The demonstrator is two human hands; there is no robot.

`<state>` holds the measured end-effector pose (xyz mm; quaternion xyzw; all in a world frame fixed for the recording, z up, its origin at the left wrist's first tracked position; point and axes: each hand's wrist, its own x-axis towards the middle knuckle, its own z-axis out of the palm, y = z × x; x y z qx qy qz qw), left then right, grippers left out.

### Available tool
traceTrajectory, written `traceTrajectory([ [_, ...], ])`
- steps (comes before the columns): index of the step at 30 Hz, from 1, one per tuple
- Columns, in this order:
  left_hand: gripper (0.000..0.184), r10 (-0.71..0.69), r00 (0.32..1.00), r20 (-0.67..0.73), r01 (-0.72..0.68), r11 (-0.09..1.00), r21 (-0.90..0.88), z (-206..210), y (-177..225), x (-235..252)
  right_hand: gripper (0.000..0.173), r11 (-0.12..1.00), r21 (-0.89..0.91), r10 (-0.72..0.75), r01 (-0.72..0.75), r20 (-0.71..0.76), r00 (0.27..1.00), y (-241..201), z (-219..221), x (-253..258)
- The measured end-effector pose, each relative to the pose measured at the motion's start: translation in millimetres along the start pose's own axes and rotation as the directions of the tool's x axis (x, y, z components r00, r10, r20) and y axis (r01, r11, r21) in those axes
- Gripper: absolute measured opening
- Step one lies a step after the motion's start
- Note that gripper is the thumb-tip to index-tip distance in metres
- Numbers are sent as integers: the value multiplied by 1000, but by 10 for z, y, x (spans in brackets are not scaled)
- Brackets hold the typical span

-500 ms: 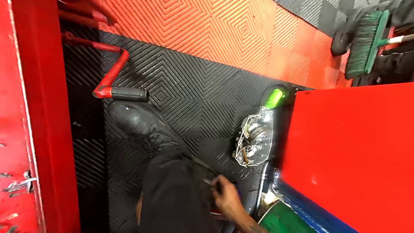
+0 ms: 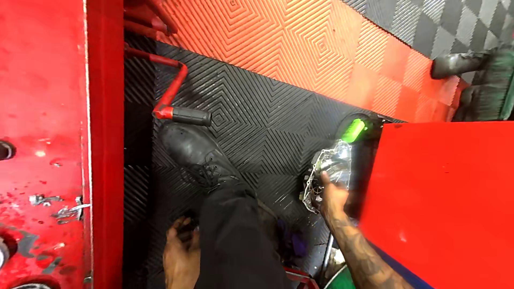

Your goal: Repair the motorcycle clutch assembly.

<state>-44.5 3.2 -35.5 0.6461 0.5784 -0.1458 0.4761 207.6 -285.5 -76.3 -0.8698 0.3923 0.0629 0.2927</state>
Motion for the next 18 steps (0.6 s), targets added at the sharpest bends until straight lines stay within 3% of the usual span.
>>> traceTrajectory([
  [2, 52, 19, 999, -26, -20, 998, -53, -32, 115, -31, 51, 997, 73, 30, -31, 25, 999, -33, -1, 1],
  [7, 58, 210, 970, -118, -221, 971, -88, -195, 220, -60, 31, 963, 257, 56, -82, 107, 993, -32, -188, 55],
  [9, 56, 265, 955, -133, -279, 955, -99, -337, 363, -120, 25, 958, 284, -5, -29, 116, 993, -125, -330, -13],
  [12, 44, 414, 901, -131, -432, 883, -184, -506, 544, -154, 26, 941, 302, -209, 152, 166, 964, -405, -540, -302],
  [15, 46, 497, 867, -25, -473, 807, -354, -566, 860, -149, 31, 889, 338, -419, 310, 323, 849, -815, -633, -735],
  [18, 59, 545, 835, 71, -444, 745, -498, -541, 1183, -98, 35, 834, 379, -551, 401, 545, 632, -1235, -580, -1262],
])
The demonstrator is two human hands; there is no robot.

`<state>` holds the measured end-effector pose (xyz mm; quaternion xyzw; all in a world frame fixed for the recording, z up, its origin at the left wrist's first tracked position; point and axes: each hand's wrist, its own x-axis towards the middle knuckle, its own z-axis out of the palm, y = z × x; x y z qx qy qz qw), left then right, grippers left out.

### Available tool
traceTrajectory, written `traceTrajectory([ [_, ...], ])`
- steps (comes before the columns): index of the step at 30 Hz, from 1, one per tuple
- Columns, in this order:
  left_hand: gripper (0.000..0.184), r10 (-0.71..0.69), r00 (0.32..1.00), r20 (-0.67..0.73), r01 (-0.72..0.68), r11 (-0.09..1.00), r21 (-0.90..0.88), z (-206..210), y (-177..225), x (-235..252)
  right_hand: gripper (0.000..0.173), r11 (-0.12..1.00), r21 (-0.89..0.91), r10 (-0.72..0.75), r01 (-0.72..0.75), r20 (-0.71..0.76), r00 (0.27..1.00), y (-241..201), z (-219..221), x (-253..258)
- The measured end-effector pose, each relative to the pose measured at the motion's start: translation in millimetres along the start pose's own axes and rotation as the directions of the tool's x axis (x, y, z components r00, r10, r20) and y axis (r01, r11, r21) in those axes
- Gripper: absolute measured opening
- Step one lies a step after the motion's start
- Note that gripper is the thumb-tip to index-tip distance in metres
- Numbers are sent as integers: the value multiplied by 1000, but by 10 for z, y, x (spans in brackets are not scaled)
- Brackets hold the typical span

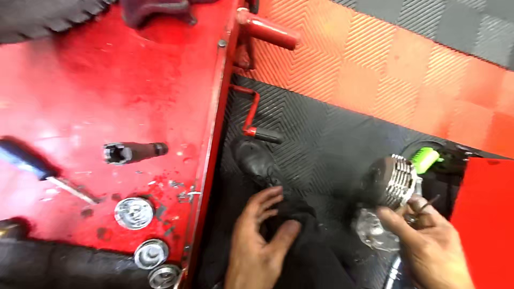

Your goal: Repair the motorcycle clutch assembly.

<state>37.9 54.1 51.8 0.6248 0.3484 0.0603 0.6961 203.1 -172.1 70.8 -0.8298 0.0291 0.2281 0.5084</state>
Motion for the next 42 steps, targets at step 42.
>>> traceTrajectory([
  [42, 114, 111, 989, -95, -113, 994, -11, -877, 921, -64, 47, 816, 543, -574, 197, 724, 382, -717, 1663, 34],
])
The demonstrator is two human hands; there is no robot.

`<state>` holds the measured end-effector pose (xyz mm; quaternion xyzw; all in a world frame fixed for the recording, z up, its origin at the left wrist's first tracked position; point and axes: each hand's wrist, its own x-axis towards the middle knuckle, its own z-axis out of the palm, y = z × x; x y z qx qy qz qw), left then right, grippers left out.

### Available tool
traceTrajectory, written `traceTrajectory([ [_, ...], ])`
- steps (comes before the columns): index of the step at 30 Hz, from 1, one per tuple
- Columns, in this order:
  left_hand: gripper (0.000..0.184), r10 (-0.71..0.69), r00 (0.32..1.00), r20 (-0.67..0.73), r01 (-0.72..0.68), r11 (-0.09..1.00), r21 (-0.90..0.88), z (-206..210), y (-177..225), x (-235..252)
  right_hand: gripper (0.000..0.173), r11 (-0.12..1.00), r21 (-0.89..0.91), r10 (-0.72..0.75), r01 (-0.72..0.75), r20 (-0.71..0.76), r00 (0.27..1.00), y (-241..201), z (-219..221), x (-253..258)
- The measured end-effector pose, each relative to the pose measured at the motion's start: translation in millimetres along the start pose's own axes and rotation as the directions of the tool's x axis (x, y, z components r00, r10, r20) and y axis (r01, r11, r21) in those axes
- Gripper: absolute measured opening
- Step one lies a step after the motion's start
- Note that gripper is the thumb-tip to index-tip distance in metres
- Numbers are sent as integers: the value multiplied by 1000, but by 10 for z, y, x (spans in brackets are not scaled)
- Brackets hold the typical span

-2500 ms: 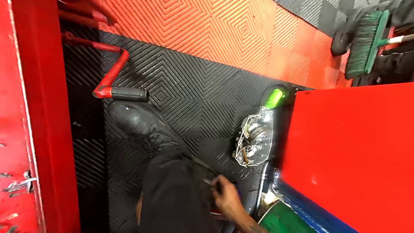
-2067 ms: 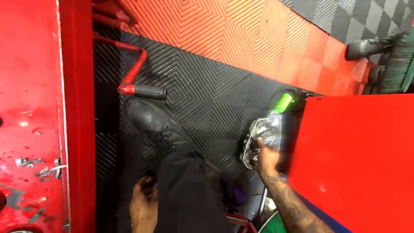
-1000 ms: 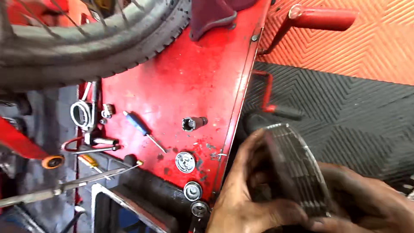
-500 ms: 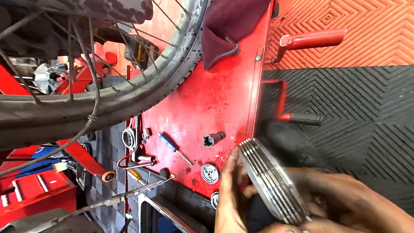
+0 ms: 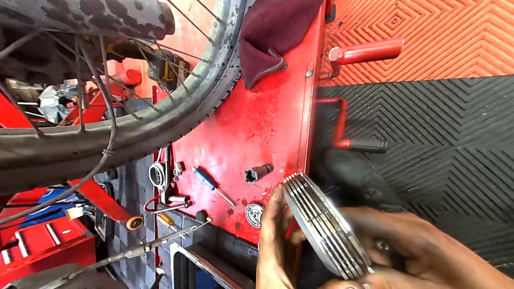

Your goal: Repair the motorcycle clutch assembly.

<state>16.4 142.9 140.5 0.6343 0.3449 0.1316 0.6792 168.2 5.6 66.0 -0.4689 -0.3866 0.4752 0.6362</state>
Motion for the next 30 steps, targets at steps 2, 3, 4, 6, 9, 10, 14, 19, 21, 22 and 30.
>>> traceTrajectory([
  [2, 114, -5, 1000, -1, 5, 1000, 7, 0, 8, -1, 48, 1000, -9, -1, 1, -1, 1000, 7, 3, -4],
  [3, 114, -5, 1000, -4, 5, 1000, 12, 0, 12, -3, 48, 1000, -13, -4, 4, 0, 1000, 11, 4, -2],
  [4, 114, -5, 1000, -8, 5, 1000, 17, 1, 16, -6, 49, 1000, -15, -5, 5, 1, 1000, 14, 5, 1],
  [6, 114, 3, 1000, -10, -2, 1000, 19, -3, 16, -13, 49, 1000, -8, -9, 9, 7, 1000, 21, 6, 4],
  [9, 114, 10, 1000, -12, -10, 1000, 27, -14, 10, -26, 50, 1000, -1, -6, 6, 16, 1000, 25, 11, 2],
  [10, 115, 9, 1000, -16, -8, 999, 33, -15, 13, -30, 50, 1000, 4, -6, 6, 18, 1000, 25, 12, 3],
  [14, 116, 4, 1000, -30, -3, 999, 45, -17, 28, -44, 50, 1000, 15, -12, 11, 35, 999, 21, 8, 13],
  [19, 116, 54, 998, -25, -52, 997, 52, -33, 15, -52, 49, 1000, 3, -11, 11, 57, 998, -17, -10, 24],
  [21, 115, 76, 997, -29, -75, 996, 38, -31, 14, -51, 47, 1000, 3, -15, 15, 54, 998, -15, -9, 20],
  [22, 115, 90, 995, -34, -89, 995, 38, -28, 14, -52, 47, 1000, 4, -18, 17, 52, 998, -11, -8, 16],
  [30, 116, 175, 984, -37, -170, 980, 101, -22, 27, -52, 45, 999, -7, -33, 34, 46, 998, -11, -12, 13],
])
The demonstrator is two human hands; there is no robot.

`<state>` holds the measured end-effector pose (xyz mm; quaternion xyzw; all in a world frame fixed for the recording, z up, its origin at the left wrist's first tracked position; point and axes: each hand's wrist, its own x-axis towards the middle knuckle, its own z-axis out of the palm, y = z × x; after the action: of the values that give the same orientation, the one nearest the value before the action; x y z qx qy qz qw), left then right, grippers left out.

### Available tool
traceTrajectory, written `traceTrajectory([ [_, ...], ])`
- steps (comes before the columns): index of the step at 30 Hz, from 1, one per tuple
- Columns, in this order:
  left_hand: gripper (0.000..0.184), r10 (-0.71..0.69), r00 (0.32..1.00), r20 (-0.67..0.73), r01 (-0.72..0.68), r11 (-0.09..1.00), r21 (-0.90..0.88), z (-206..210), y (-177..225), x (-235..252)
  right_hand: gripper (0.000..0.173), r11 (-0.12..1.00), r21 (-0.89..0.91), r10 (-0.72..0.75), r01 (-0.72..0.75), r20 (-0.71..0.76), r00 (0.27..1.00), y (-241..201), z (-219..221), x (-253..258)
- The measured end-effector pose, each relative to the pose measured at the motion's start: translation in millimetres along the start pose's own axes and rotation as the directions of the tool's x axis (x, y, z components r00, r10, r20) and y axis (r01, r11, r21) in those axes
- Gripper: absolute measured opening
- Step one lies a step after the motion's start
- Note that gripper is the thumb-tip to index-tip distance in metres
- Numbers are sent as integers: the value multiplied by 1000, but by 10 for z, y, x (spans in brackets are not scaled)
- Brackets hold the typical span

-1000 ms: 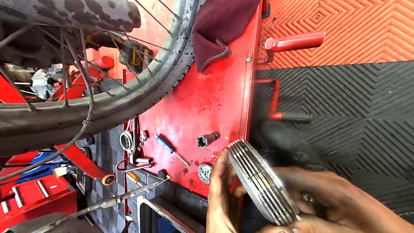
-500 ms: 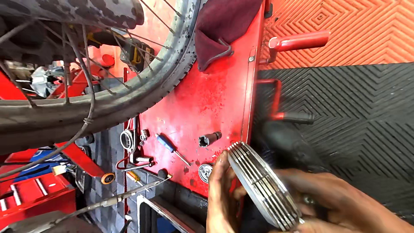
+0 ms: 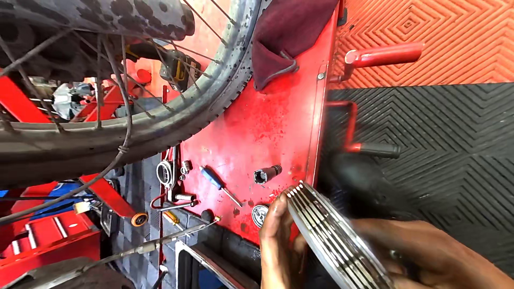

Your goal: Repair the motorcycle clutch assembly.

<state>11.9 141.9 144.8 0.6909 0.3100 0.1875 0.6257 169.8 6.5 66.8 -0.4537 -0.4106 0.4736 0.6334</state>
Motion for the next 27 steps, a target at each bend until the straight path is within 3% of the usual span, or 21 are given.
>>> traceTrajectory([
  [10, 111, 142, 989, 45, -143, 989, 30, -46, -40, 34, 34, 997, -77, -33, 33, -10, 999, -55, -5, 5],
  [15, 116, -11, 999, 44, 23, 964, -264, -114, -179, -141, 43, 948, -314, -46, 53, 29, 999, -275, 30, 23],
  [18, 86, -83, 995, 53, 98, 791, -604, -143, -375, -448, 54, 927, -366, -59, 80, 68, 996, -357, 49, 17],
  [20, 50, -90, 996, -23, 32, 567, -823, -56, -432, -578, 53, 941, -330, -65, 72, 32, 997, -365, 35, -11],
  [22, 44, -170, 977, -131, -51, 407, -912, 57, -396, -542, 48, 958, -282, -64, 55, -21, 998, -353, 21, -48],
  [24, 40, -241, 950, -198, -91, 393, -915, 23, -440, -544, 44, 963, -266, -53, 38, -50, 997, -342, 1, -73],
  [27, 37, -225, 960, -166, -73, 370, -926, -87, -532, -608, 43, 963, -268, -31, 16, -52, 998, -325, -7, -88],
])
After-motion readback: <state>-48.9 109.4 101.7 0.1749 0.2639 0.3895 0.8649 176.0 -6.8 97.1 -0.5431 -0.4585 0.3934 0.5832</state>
